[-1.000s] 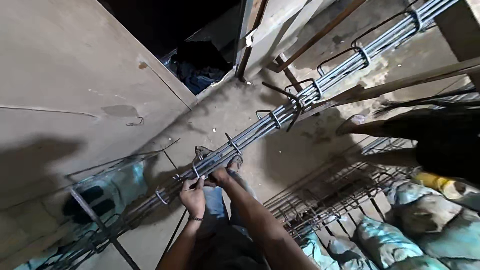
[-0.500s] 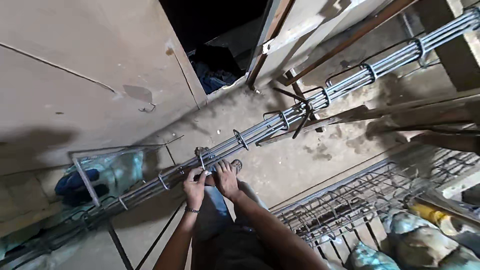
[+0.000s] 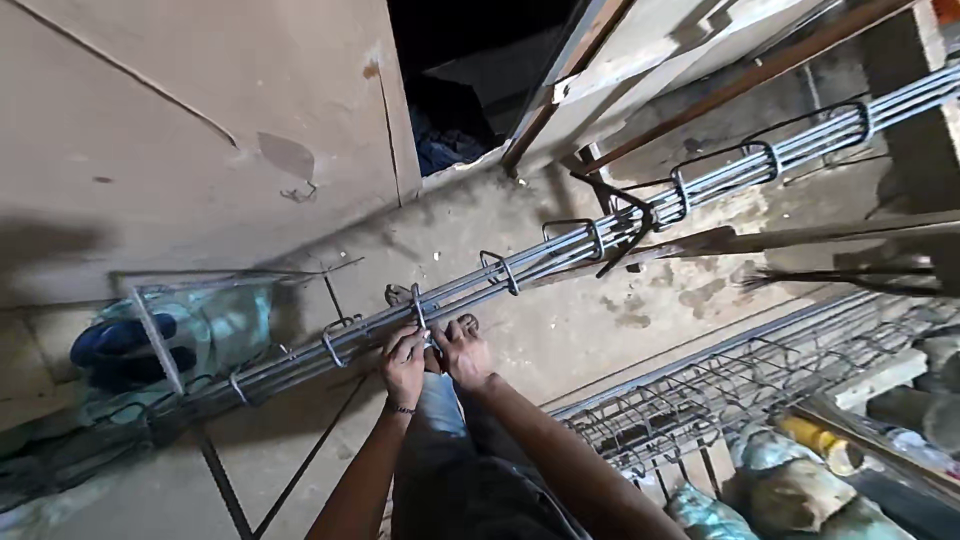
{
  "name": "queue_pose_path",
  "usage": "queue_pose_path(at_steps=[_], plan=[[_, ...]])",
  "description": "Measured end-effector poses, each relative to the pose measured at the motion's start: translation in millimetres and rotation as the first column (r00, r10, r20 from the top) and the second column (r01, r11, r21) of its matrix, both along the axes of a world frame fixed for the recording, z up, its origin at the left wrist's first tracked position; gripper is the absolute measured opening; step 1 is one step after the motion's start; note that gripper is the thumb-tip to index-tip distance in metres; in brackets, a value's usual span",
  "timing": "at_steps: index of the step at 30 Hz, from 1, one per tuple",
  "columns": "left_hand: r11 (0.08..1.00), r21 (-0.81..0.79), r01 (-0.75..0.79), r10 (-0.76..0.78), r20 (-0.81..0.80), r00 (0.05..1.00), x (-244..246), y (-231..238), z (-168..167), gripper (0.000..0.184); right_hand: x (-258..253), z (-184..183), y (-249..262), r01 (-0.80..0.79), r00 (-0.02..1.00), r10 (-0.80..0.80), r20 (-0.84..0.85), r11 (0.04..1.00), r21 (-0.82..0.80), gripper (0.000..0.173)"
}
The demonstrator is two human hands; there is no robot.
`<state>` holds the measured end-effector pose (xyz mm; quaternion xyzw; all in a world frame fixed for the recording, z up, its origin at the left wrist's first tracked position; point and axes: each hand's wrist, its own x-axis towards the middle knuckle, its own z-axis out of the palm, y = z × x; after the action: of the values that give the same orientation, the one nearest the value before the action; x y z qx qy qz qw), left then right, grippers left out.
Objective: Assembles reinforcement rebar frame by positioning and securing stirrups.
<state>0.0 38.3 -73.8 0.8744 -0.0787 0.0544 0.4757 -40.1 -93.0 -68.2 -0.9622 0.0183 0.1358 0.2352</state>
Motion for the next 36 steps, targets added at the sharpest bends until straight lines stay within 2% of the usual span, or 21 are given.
queue_pose_path(at_steps=[2, 5, 8, 10, 13, 15, 16, 18, 20, 22, 24, 26, 28, 29, 30, 31, 32, 34, 36], plan=[[0.999, -0.02, 0.029, -0.029, 0.01, 1.0, 2, 1, -2, 0.004, -11, 23, 8, 0.014, 0.991, -0.022, -0.136, 0.998, -0.06, 0.052], [0.992, -0.066, 0.11, -0.11, -0.005, 0.994, 4, 9, -2, 0.008, -10, 67, 25, 0.05, 0.986, -0.076, -0.148, 0.983, -0.176, 0.034], [0.976, -0.072, 0.204, -0.209, -0.056, 0.976, 7, 22, 3, 0.017, 12, 102, 39, -0.054, 0.967, 0.004, -0.254, 0.98, -0.191, 0.035], [0.973, -0.045, 0.227, -0.231, -0.113, 0.966, 9, 24, 9, 0.022, 30, 113, 47, -0.146, 0.943, 0.081, -0.323, 0.972, -0.184, 0.036], [0.979, -0.147, 0.139, -0.165, -0.19, 0.968, 8, 21, 14, 0.028, 53, 118, 43, -0.207, 0.957, 0.164, -0.239, 0.963, -0.17, 0.031], [0.993, -0.116, 0.023, -0.049, -0.226, 0.973, 7, 10, 21, 0.019, 66, 120, 29, -0.199, 0.973, 0.179, -0.143, 0.97, -0.142, 0.026], [0.999, -0.054, -0.001, -0.011, -0.231, 0.973, 7, 5, 21, 0.013, 73, 120, 20, -0.148, 0.981, 0.133, -0.145, 0.984, -0.099, 0.025], [0.998, 0.042, -0.036, 0.044, -0.203, 0.978, 4, -3, 15, 0.009, 81, 108, -3, 0.069, 0.965, -0.071, -0.252, 0.997, -0.013, 0.026], [0.995, 0.042, -0.085, 0.09, -0.138, 0.986, 2, -9, 7, 0.007, 69, 85, -20, 0.26, 0.919, -0.239, -0.313, 0.965, 0.026, 0.029], [0.995, -0.02, -0.1, 0.098, -0.102, 0.99, 1, -10, 1, 0.005, 45, 72, -22, 0.365, 0.86, -0.298, -0.415, 0.927, 0.09, 0.032], [0.993, -0.076, -0.095, 0.087, -0.107, 0.99, -3, -5, -1, 0.006, 24, 72, -11, 0.481, 0.788, -0.279, -0.548, 0.835, 0.267, 0.03], [0.987, -0.15, -0.051, 0.032, -0.127, 0.991, -5, -5, 1, 0.007, 16, 79, -7, 0.614, 0.736, -0.277, -0.617, 0.656, 0.439, 0.027], [0.983, -0.182, -0.028, 0.004, -0.128, 0.992, -5, -7, 5, 0.009, 15, 90, -12, 0.74, 0.639, -0.217, -0.738, 0.433, 0.514, 0.03], [0.985, -0.17, -0.031, 0.011, -0.117, 0.993, -4, -7, 7, 0.008, 13, 91, -18, 0.771, 0.609, -0.166, -0.775, 0.351, 0.531, 0.036], [0.99, -0.137, -0.038, 0.025, -0.095, 0.995, -3, -8, 8, 0.008, 10, 91, -28, 0.79, 0.591, -0.158, -0.791, 0.313, 0.527, 0.042], [0.995, -0.094, -0.044, 0.037, -0.071, 0.997, -1, -8, 9, 0.008, 7, 92, -41, 0.798, 0.589, -0.23, -0.775, 0.316, 0.513, 0.043], [0.998, -0.055, -0.034, 0.031, -0.053, 0.998, -1, -8, 9, 0.009, 3, 90, -58, 0.8, 0.598, -0.39, -0.701, 0.343, 0.492, 0.038], [1.0, -0.004, 0.008, -0.008, -0.011, 1.0, -5, -2, 11, 0.014, -2, 82, -109, 0.821, 0.562, -0.739, -0.373, 0.442, 0.361, 0.031], [0.999, 0.017, -0.035, 0.036, -0.03, 0.999, -22, 5, 7, 0.018, -5, 70, -177, 0.869, 0.485, -0.872, -0.059, 0.474, 0.144, 0.042]])
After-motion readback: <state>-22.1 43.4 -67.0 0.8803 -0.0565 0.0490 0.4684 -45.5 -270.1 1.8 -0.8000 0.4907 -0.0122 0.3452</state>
